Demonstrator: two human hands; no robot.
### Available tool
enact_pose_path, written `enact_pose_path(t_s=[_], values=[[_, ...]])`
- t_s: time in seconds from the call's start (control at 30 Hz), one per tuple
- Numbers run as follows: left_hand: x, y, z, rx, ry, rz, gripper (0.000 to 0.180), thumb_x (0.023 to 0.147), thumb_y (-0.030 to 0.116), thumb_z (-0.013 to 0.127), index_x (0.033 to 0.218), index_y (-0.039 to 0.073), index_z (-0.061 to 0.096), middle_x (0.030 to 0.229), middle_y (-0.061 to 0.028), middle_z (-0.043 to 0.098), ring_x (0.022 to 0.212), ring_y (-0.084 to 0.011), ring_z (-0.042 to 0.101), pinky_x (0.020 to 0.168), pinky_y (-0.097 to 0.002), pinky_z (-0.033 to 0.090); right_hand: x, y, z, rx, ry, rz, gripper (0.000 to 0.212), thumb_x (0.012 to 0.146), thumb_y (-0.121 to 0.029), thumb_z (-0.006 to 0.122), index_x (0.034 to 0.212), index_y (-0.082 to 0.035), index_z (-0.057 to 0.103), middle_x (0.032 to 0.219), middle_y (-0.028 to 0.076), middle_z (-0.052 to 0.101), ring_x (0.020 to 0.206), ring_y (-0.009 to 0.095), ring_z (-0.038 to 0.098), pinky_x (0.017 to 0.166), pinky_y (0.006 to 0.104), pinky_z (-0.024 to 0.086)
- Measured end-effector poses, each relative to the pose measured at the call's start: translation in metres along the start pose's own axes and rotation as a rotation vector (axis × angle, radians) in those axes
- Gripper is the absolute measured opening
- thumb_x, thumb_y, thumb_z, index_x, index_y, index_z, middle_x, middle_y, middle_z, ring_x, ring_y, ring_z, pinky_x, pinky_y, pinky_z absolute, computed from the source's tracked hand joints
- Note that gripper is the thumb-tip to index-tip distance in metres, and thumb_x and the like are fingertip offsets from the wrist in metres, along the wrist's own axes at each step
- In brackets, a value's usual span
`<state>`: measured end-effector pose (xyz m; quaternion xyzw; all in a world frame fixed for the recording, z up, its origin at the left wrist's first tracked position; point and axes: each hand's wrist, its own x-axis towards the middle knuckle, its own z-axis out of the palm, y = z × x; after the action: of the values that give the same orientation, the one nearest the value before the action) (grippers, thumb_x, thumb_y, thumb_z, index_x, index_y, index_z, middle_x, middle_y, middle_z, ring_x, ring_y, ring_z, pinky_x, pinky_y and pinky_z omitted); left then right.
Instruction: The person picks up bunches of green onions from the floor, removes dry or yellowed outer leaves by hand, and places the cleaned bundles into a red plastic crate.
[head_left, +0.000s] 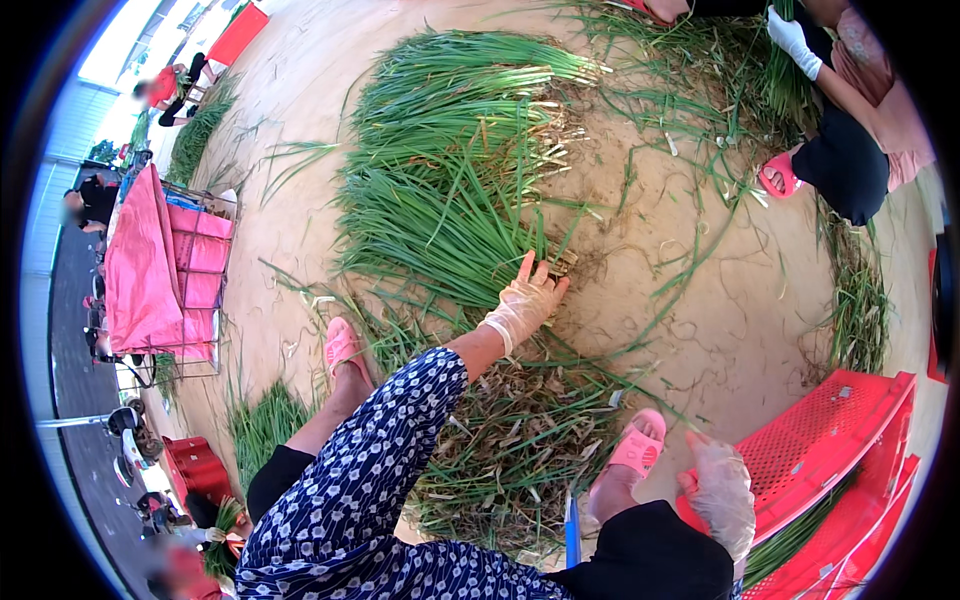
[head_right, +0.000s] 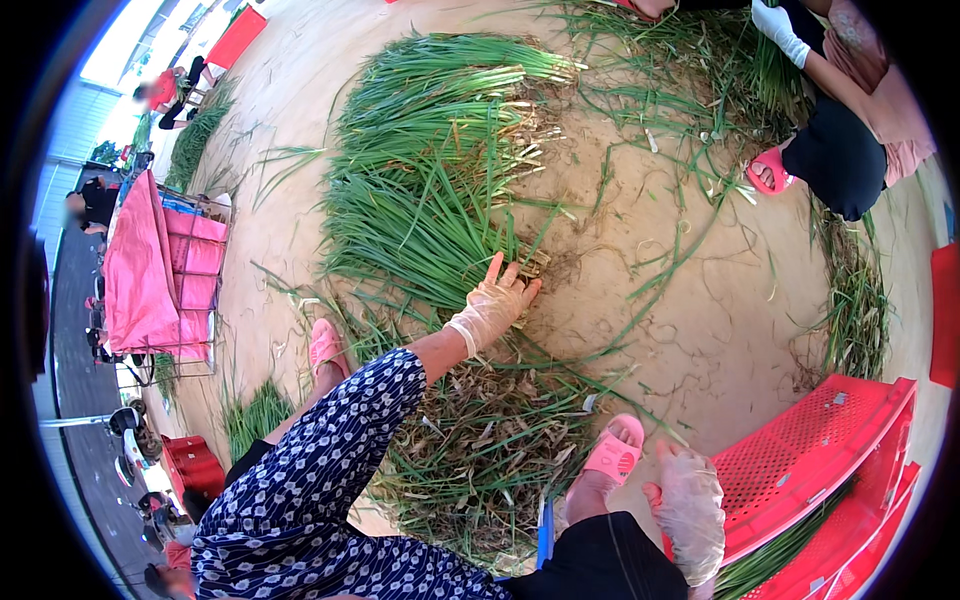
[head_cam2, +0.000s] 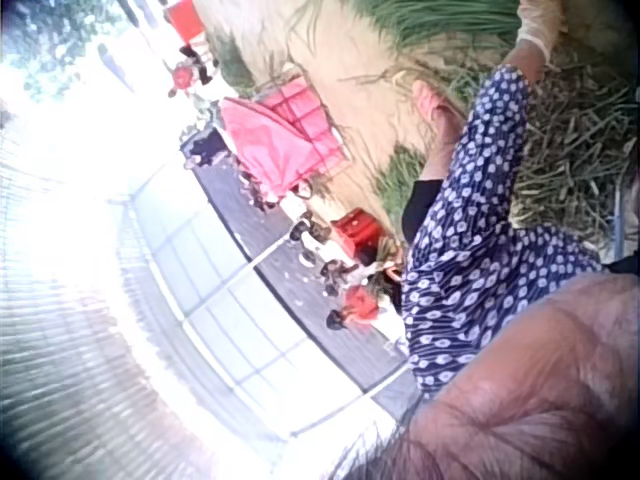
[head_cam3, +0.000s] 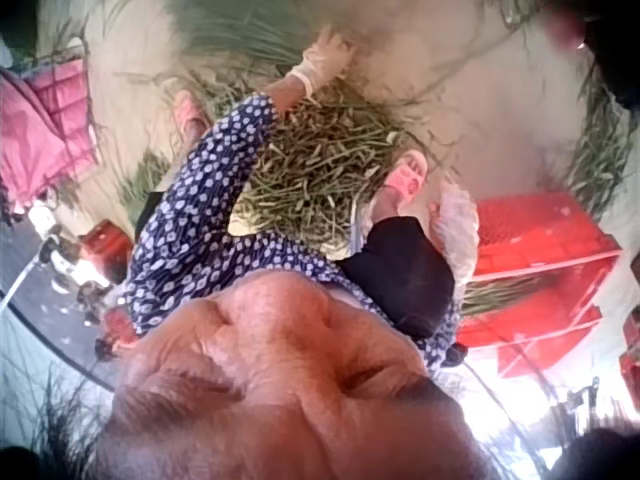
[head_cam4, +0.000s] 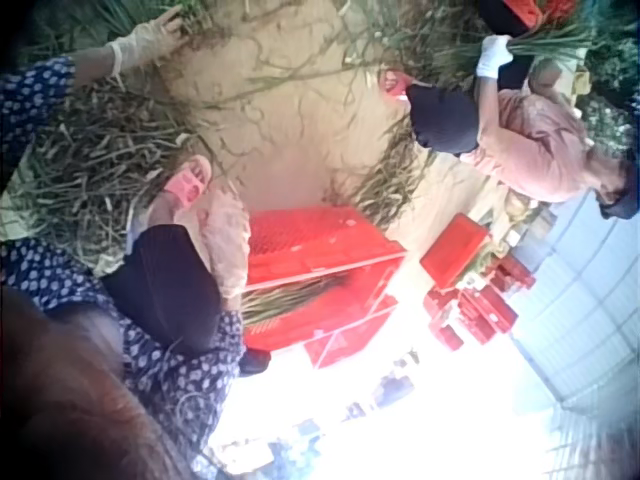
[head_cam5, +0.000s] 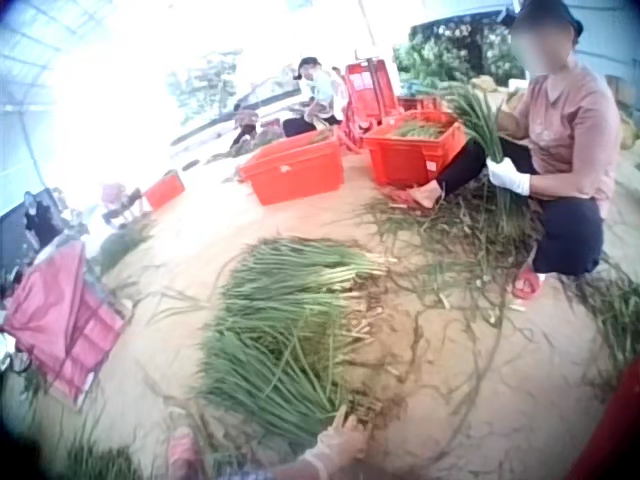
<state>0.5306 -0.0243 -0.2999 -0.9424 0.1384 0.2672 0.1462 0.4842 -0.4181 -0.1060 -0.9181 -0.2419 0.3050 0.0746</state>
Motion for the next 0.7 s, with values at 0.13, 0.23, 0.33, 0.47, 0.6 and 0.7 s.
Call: enact_pose_path(t_s=[0.13,0.23,0.33,0.47,0.6,0.7], values=[[-0.005,-0.004,0.027,-0.128,0.047,-0.055,0.04,0.084,-0.002,0.059,0.122,0.009,0.066,0.112,-0.0069,0.064,0.134,-0.0311,0.047,0.126,-0.0614,0.012,0.005,-0.012,0.0,-0.005,-0.008,-0.045,0.061,0.081,-0.021,0.075,0.137,-0.007,0.056,0.124,0.015,0.063,0.116,0.036,0.059,0.098,0.0462,0.049],[-0.041,-0.013,0.0,-0.112,0.052,0.049,0.025,0.078,0.01,0.07,0.103,0.012,0.073,0.115,-0.0078,0.063,0.137,-0.0331,0.043,0.126,-0.0609,0.009,0.006,-0.02,0.0,-0.001,-0.014,-0.078,0.061,0.082,-0.022,0.075,0.137,-0.008,0.055,0.126,0.015,0.063,0.118,0.035,0.059,0.099,0.0463,0.048],[-0.08,-0.028,-0.013,-0.197,0.251,0.037,0.046,0.067,0.025,0.082,0.111,0.017,0.072,0.126,-0.004,0.058,0.144,-0.0353,0.034,0.125,-0.0626,0.008,0.009,-0.035,-0.004,-0.002,-0.022,-0.139,0.061,0.082,-0.024,0.075,0.137,-0.008,0.055,0.127,0.015,0.063,0.12,0.035,0.058,0.1,0.0463,0.048],[-0.118,-0.039,-0.025,-0.257,0.384,0.066,0.063,0.055,0.024,0.088,0.115,0.02,0.072,0.133,-0.0031,0.055,0.145,-0.0361,0.03,0.124,-0.0643,0.008,0.023,-0.056,-0.005,0.035,-0.057,-0.265,0.061,0.083,-0.026,0.074,0.138,-0.008,0.055,0.13,0.015,0.062,0.122,0.035,0.058,0.101,0.0465,0.048],[-0.159,-0.028,-0.045,-0.341,0.386,0.095,0.068,0.049,0.021,0.089,0.115,0.02,0.072,0.132,-0.0024,0.055,0.145,-0.0355,0.031,0.124,-0.0642,0.009,0.066,-0.06,0.03,0.208,-0.051,-0.451,0.059,0.085,-0.027,0.072,0.139,-0.008,0.054,0.139,0.015,0.058,0.131,0.035,0.052,0.106,0.0465,0.045],[-0.159,-0.009,-0.038,-0.411,0.399,0.119,0.067,0.048,0.021,0.089,0.113,0.021,0.072,0.13,-0.0008,0.057,0.145,-0.0337,0.031,0.124,-0.0634,0.008,0.105,-0.076,0.066,0.248,0.074,-0.42,0.064,0.084,-0.022,0.075,0.142,-0.007,0.052,0.147,0.02,0.051,0.135,0.037,0.048,0.112,0.0442,0.041]])
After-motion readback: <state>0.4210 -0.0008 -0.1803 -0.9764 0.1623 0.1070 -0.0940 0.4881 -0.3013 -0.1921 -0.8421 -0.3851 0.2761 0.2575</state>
